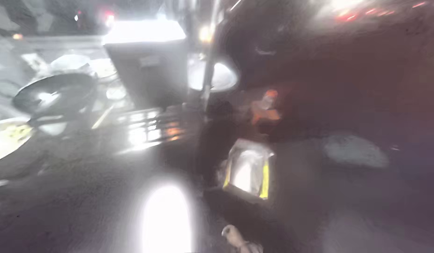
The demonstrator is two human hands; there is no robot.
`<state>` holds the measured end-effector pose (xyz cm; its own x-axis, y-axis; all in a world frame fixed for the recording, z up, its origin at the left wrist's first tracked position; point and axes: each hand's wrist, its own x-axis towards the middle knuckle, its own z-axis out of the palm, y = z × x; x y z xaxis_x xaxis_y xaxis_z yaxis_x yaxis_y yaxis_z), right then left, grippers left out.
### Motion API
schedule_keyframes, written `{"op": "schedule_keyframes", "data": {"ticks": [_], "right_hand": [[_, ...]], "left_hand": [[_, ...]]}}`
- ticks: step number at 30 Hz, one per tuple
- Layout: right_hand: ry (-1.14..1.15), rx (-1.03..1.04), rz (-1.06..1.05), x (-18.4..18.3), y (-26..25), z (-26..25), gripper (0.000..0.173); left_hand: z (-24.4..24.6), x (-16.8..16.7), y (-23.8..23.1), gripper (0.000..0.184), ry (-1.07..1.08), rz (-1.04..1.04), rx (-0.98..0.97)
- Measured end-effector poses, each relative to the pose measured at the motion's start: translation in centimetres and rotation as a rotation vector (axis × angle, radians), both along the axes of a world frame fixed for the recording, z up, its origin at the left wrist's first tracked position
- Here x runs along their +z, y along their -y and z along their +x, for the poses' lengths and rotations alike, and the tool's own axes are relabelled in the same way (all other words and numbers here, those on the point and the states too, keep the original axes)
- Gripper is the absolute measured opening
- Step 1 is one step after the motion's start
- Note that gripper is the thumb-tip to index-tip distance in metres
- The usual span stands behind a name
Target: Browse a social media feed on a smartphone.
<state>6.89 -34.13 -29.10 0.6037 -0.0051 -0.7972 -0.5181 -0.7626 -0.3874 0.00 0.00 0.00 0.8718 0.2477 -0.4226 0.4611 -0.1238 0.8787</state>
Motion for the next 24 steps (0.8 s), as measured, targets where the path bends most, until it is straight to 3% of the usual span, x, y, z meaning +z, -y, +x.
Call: {"op": "schedule_keyframes", "data": {"ticks": [2,5,9,12,16,24], "right_hand": [[0.029,-0.075,0.127,-5.4,1.2,-0.9,0.031],[-0.015,-0.237,0.124,-7.7,0.9,-2.5,0.028],[-0.073,-0.427,0.106,-8.2,-0.8,-6.9,0.026],[-0.200,-0.535,0.103,-8.6,-2.2,-10.7,0.029],[-0.112,-0.772,0.071,-8.5,-6.8,-13.6,0.030],[-0.064,-0.830,0.135,-6.2,-12.5,-13.1,0.033]], "left_hand": [[1.3,-1.4,-1.2,0.037,0.035,-0.094,-0.036],[4.2,-0.4,-2.2,0.043,0.043,-0.324,-0.029],[7.2,-0.5,-4.4,0.050,0.083,-0.598,-0.130],[8.5,0.1,-6.4,0.054,0.011,-0.573,-0.226],[10.0,0.0,-9.3,0.059,-0.018,-0.614,-0.352],[12.4,-0.4,-11.6,0.058,-0.084,-0.639,-0.505]]}}
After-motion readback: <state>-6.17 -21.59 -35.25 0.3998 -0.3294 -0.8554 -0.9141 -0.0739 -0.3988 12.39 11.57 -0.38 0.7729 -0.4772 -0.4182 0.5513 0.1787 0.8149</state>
